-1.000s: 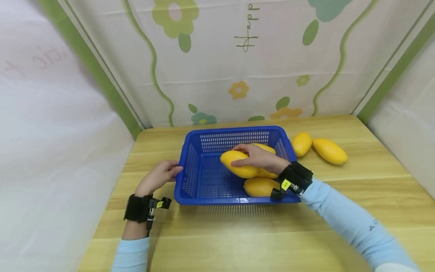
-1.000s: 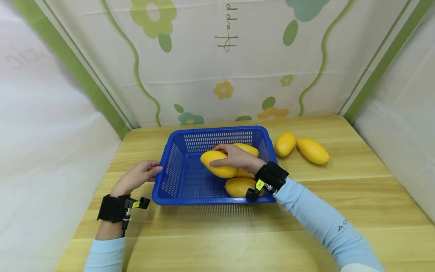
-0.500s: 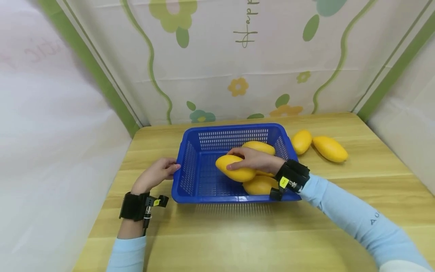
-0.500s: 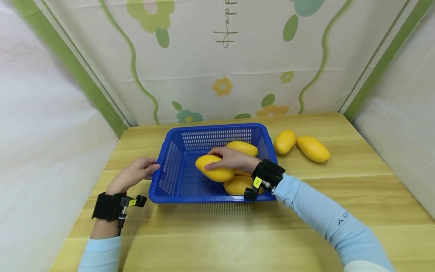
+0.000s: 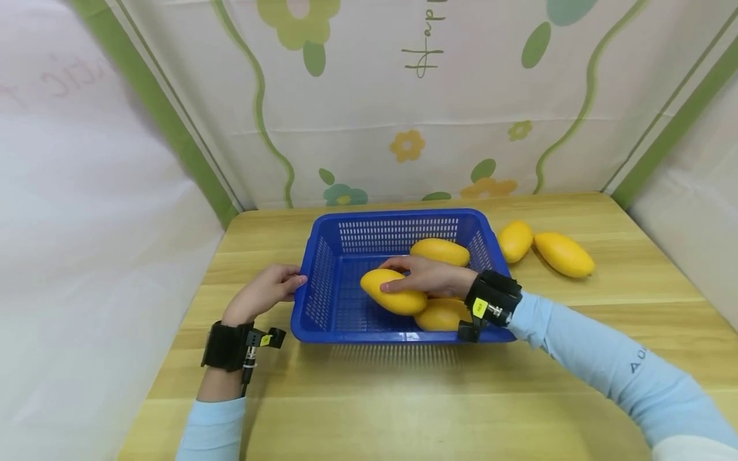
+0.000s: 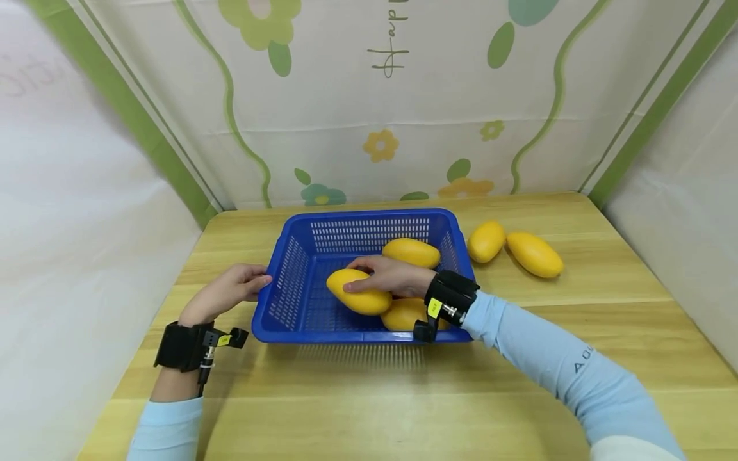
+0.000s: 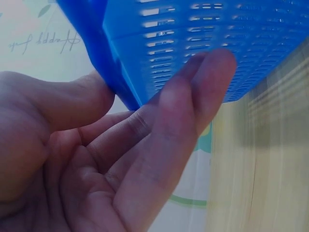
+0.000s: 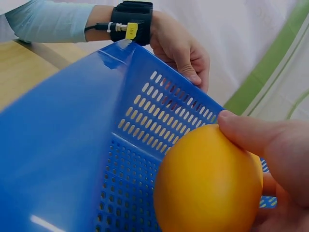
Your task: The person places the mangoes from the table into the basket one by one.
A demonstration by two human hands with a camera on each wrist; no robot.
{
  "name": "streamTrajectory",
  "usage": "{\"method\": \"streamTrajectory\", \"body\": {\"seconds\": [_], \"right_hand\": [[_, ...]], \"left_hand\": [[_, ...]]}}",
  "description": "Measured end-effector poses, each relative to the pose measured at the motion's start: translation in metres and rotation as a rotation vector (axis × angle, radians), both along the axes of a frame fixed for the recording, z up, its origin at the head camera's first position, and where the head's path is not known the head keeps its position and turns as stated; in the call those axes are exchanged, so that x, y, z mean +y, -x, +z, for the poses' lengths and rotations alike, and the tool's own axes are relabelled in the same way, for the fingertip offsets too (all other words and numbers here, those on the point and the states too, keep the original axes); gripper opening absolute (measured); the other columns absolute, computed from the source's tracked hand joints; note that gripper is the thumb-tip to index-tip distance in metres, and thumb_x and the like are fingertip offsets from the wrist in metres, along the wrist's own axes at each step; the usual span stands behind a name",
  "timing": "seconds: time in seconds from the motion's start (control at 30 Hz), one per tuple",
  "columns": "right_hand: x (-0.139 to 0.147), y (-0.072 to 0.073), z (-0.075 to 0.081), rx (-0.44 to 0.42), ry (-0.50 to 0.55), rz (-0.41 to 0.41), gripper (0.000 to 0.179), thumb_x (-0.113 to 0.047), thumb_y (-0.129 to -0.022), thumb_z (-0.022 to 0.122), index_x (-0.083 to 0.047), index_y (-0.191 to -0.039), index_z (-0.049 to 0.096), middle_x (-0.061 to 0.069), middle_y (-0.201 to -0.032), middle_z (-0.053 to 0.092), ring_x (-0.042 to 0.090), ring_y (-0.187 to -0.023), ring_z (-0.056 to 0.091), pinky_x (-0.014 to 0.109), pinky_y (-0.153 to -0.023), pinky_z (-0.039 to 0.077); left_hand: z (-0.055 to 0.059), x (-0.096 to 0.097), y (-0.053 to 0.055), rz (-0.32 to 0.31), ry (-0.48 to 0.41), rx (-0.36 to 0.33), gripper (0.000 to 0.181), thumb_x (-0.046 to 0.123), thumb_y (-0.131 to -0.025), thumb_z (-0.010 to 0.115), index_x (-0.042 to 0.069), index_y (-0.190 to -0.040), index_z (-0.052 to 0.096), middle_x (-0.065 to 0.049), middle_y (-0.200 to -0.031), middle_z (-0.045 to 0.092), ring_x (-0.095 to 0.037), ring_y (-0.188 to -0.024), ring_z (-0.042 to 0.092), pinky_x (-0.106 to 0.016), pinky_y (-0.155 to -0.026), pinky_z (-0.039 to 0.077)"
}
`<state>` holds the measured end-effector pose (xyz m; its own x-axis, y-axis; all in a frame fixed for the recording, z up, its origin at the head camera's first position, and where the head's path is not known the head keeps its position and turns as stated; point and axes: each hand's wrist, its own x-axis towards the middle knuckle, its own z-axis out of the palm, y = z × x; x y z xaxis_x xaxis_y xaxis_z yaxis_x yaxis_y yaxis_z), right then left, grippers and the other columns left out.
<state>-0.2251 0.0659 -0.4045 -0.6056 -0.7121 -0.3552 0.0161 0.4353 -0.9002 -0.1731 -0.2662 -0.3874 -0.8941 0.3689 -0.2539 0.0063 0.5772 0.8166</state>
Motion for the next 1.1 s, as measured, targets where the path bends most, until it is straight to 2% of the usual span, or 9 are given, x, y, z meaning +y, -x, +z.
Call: {"method": "streamTrajectory", "body": {"seconds": [0.4, 0.63, 0.83, 1.1], "right_hand": [[-0.01, 0.008, -0.002, 0.001, -0.039, -0.013, 0.05, -0.022, -0.093, 0.069, -0.009, -0.139, 0.052, 0.012, -0.133, 0.057, 0.025, -0.11, 0.054, 0.034, -0.098, 0.047], [-0.014, 0.013, -0.003, 0.066, -0.082, 0.03, 0.052, -0.028, -0.094, 0.07, -0.011, -0.14, 0.052, 0.01, -0.135, 0.057, 0.026, -0.121, 0.051, 0.042, -0.11, 0.041], [-0.014, 0.015, -0.006, 0.041, -0.074, 0.055, 0.052, -0.027, -0.093, 0.072, -0.011, -0.138, 0.053, 0.01, -0.133, 0.057, 0.027, -0.127, 0.049, 0.045, -0.114, 0.039], [-0.017, 0.016, -0.008, 0.056, -0.098, 0.067, 0.054, -0.028, -0.09, 0.075, -0.012, -0.138, 0.054, 0.009, -0.144, 0.053, 0.03, -0.137, 0.044, 0.049, -0.12, 0.033]], "left_hand": [[0.001, 0.001, -0.001, 0.019, 0.009, -0.005, 0.037, 0.013, -0.109, 0.04, -0.011, -0.132, 0.055, -0.024, -0.117, 0.069, -0.03, -0.107, 0.071, -0.04, -0.092, 0.06], [0.001, 0.001, 0.0, 0.014, 0.005, -0.007, 0.037, 0.013, -0.109, 0.039, -0.011, -0.133, 0.054, -0.023, -0.117, 0.069, -0.029, -0.107, 0.071, -0.04, -0.092, 0.06], [0.002, 0.002, -0.001, 0.009, 0.003, -0.003, 0.037, 0.013, -0.109, 0.039, -0.011, -0.134, 0.054, -0.023, -0.117, 0.069, -0.029, -0.107, 0.071, -0.04, -0.093, 0.06], [-0.001, 0.001, -0.001, 0.013, 0.002, 0.003, 0.037, 0.013, -0.109, 0.039, -0.011, -0.133, 0.054, -0.023, -0.117, 0.069, -0.029, -0.107, 0.071, -0.039, -0.092, 0.06]]}}
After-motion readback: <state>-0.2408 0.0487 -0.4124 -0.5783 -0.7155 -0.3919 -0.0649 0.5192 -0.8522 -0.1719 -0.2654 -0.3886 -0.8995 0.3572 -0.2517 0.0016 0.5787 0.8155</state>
